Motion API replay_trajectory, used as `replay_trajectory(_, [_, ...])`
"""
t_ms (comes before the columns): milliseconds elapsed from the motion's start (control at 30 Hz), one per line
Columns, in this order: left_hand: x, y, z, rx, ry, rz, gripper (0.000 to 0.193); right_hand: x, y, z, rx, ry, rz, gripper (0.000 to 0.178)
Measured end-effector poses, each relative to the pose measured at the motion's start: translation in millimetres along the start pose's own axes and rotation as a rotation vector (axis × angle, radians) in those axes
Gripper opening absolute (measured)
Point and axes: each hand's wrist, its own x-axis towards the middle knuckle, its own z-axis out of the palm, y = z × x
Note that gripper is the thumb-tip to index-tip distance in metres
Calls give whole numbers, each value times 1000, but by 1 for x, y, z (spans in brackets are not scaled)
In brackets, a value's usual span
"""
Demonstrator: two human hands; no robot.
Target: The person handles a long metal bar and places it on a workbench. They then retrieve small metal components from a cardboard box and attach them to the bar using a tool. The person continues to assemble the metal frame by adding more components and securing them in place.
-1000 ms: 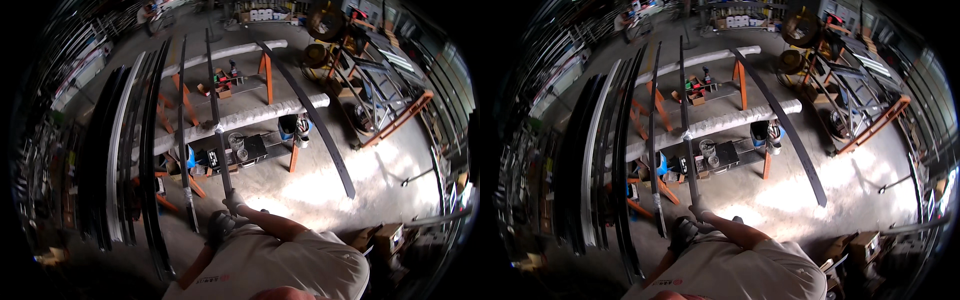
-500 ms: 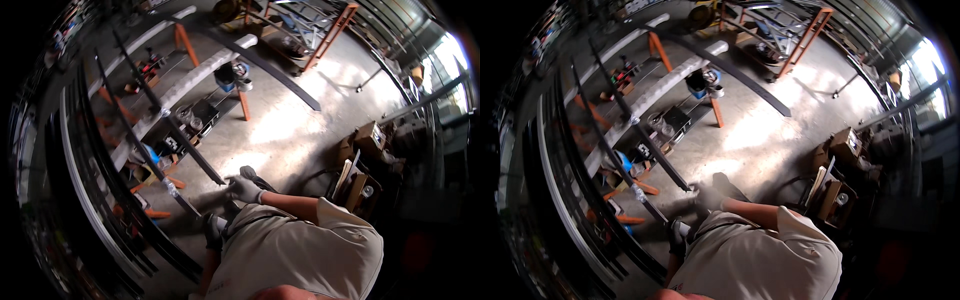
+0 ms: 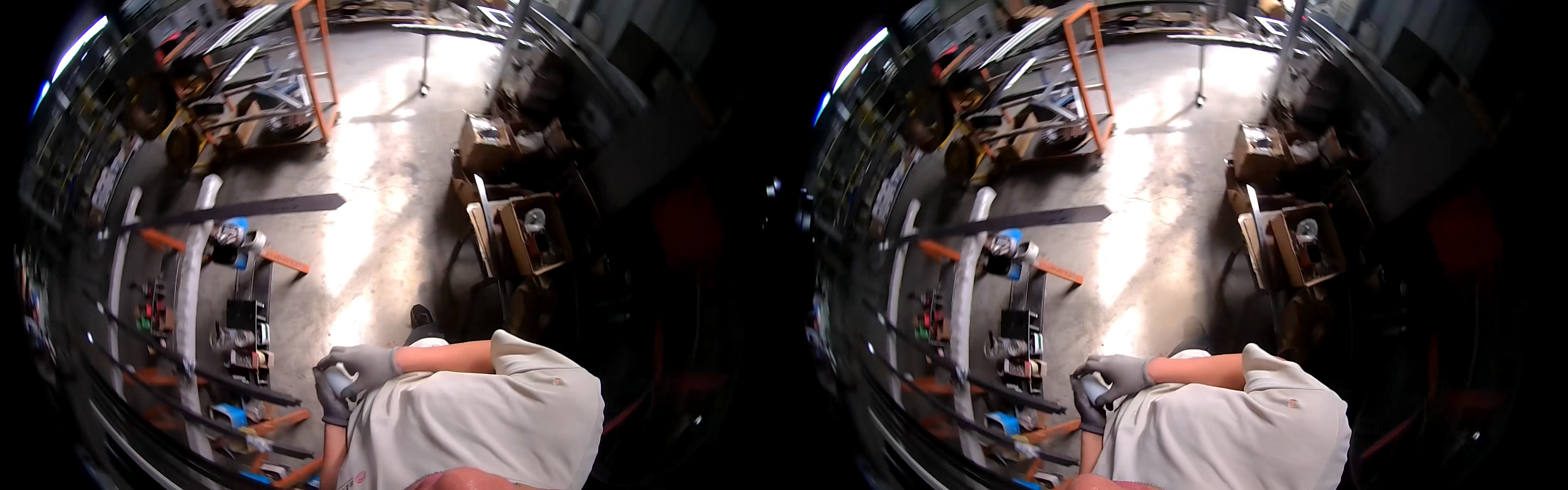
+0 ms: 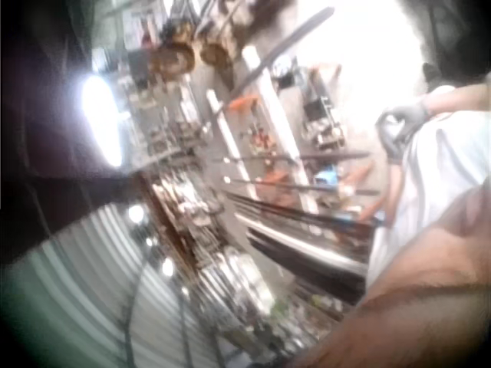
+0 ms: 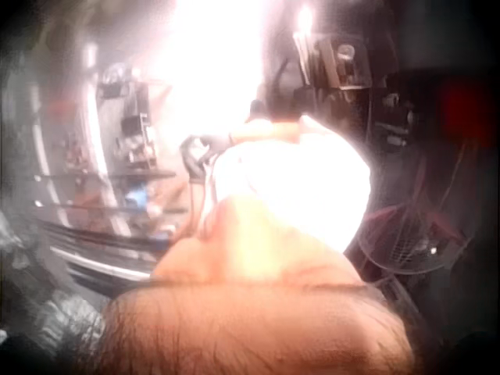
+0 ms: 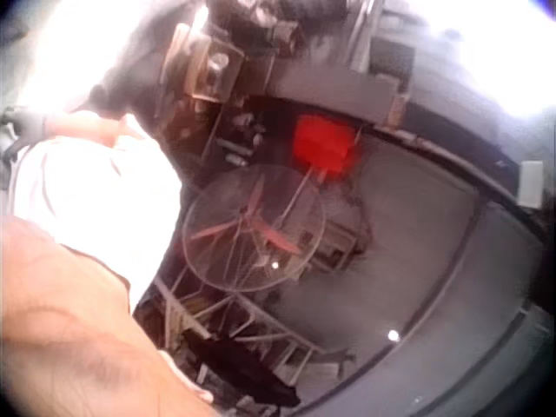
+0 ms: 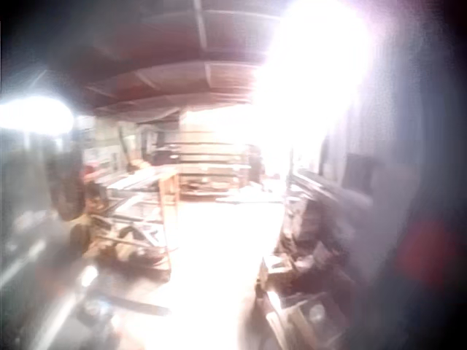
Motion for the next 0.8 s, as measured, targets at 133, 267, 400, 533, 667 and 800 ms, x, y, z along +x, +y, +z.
replay_trajectory(133, [79,-13,60,503,-87,-107,56,-59,106,-95,327,535,226,76])
replay_trajectory(267, [165,-89,13,627,165,-324,47,-159,243,-198,239,1183,622,62])
replay_trajectory(400, [184,-141,-74,1525,-101,-517,53,-323,383,-278,587,1431,1048,53])
replay_trajectory(533, [203,-140,-85,1729,-335,-605,48,-472,435,-305,420,1884,1109,57])
replay_trajectory(667, [232,-109,-54,1755,-233,-491,39,-458,422,-342,595,2013,1000,74])
replay_trajectory(800, [344,-115,43,1819,-459,-337,34,-504,499,-291,286,1869,1241,72])
